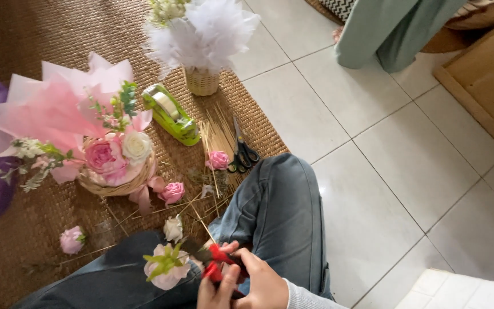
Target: The person assembles a floral arrangement in a basket by inserting individual pink and white artificial roses onto wooden skewers and then placing them into the foam base of the basket.
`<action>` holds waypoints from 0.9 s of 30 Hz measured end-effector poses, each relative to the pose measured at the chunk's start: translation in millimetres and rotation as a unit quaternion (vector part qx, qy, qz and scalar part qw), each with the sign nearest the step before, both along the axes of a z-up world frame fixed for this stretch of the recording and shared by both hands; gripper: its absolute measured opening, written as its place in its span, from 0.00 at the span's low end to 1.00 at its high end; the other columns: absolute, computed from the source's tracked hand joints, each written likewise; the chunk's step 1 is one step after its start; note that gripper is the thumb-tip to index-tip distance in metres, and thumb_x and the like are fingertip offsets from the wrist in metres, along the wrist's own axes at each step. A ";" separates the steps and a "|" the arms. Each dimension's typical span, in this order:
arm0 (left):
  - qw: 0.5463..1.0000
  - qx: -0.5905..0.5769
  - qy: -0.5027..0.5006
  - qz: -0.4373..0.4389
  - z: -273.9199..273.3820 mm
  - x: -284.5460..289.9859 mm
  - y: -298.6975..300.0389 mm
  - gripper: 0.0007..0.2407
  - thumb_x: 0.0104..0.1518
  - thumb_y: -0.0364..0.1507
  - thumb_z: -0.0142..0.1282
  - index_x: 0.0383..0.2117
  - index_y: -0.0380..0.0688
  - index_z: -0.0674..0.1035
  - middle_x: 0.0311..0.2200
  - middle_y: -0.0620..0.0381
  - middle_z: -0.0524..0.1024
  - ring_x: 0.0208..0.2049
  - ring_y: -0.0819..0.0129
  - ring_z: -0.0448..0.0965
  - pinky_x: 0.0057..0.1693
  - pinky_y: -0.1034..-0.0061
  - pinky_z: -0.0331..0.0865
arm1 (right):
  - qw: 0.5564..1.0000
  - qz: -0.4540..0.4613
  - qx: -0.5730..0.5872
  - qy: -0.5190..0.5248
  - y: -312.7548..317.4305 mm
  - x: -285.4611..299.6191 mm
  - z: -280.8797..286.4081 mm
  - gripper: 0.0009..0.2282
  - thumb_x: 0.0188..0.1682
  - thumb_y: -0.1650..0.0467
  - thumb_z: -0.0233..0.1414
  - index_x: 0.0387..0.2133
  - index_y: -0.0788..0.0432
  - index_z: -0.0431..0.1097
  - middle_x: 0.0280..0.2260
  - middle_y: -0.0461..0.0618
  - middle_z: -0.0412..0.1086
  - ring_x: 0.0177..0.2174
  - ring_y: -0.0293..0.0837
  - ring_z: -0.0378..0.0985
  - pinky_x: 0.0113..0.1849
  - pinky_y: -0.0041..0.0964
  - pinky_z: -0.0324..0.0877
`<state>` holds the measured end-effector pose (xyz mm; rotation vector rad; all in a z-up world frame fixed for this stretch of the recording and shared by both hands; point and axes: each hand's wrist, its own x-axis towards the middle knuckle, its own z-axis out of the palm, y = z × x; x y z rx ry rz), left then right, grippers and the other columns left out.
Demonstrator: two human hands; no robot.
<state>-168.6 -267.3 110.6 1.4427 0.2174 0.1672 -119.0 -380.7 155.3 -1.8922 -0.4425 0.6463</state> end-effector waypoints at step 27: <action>0.949 -0.157 0.223 0.158 -4.9 25.9 -6.2 0.08 0.49 0.30 0.56 0.15 0.46 0.74 0.12 0.56 0.76 0.16 0.73 0.77 0.30 0.80 0.72 | 0.981 -0.033 -0.173 -0.080 8.1 -16.3 -76.8 0.11 0.24 0.67 0.56 0.22 0.56 0.71 0.17 0.44 0.75 0.18 0.39 0.76 0.24 0.33 0.67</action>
